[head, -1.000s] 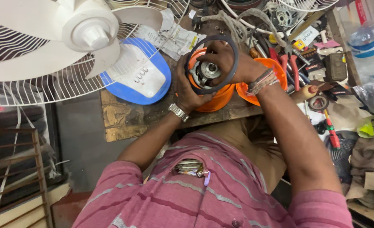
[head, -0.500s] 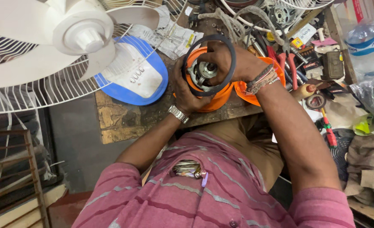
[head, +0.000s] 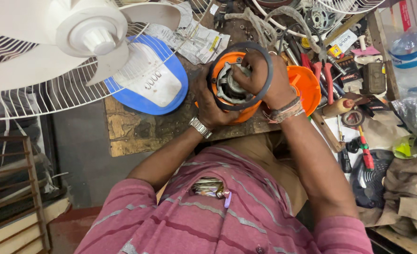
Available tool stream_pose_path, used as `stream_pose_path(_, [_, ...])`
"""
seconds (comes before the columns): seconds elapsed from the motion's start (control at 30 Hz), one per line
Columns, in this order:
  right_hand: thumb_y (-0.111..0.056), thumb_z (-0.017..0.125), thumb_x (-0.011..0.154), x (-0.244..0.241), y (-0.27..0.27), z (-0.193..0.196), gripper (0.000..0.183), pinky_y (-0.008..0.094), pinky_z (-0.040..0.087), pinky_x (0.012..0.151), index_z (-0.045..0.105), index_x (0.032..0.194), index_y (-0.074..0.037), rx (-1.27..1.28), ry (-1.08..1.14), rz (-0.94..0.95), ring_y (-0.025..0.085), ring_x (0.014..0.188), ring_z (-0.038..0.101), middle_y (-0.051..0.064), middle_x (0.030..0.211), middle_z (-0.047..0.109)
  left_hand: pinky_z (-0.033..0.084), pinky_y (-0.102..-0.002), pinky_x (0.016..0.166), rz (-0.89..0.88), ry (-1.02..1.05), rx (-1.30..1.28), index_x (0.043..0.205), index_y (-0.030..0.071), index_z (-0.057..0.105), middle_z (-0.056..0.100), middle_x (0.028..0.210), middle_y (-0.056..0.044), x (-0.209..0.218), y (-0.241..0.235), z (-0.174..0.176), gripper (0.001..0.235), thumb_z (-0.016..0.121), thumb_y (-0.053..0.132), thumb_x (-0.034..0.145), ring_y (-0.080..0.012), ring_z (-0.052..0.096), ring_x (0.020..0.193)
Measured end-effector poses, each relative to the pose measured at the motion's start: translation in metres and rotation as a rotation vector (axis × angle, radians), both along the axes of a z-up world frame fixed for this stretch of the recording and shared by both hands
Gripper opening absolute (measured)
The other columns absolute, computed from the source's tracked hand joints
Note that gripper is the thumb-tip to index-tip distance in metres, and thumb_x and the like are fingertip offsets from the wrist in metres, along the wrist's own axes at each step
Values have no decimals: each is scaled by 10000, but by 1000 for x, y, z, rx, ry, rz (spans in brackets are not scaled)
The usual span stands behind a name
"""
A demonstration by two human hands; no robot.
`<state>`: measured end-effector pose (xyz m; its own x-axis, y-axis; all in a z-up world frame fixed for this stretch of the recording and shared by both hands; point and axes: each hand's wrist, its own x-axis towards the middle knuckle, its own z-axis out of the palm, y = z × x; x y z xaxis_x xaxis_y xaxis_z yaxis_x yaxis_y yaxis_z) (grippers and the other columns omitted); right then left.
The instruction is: The person assembles an orange electric kettle by inserting the motor into the base, securing the rubber gasket, and fitting the lid. They handle the kettle body, motor, gasket, and lid, and briefly use a screwdriver on the wiring.
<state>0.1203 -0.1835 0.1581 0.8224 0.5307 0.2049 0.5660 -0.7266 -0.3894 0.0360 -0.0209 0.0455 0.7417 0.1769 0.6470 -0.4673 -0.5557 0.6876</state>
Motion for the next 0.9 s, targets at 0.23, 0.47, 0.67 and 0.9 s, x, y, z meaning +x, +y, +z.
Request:
stream_pose_path(0.23, [-407,914,605,4,-20,6,800,524,485,965,688,1241,22,4,-63,314,438,1173,567,236,1269,616,339,-507,1238,10,-2,-13,1587,20,245,432,1534,-215,3,-1,-2,1168,878,486,723,-392,453,1407])
stream_pose_path(0.47, [-310,916,617,9,-14,-14,730,489,469,1050,692,1232,14,221,74,319,405,1245,570,220,1279,607,336,-512,1222,16,-17,-2,1569,28,267,437,1520,-202,3,2,-1,1182,880,510,681,-386,453,1396])
stream_pose_path(0.67, [-368,953,592,-2,-14,-15,704,500,479,911,729,1128,31,223,45,150,385,1052,581,197,1070,634,342,-516,1232,12,-42,-10,1588,22,237,424,1538,-203,2,0,-3,1193,889,516,720,-388,458,1406])
stream_pose_path(0.9, [-375,953,651,-20,-1,-20,632,495,485,884,728,1072,38,238,-109,-38,396,1020,590,191,1038,644,339,-520,1244,-2,-67,-15,1596,20,206,403,1558,-212,4,-1,-4,1173,880,460,742,-395,450,1422])
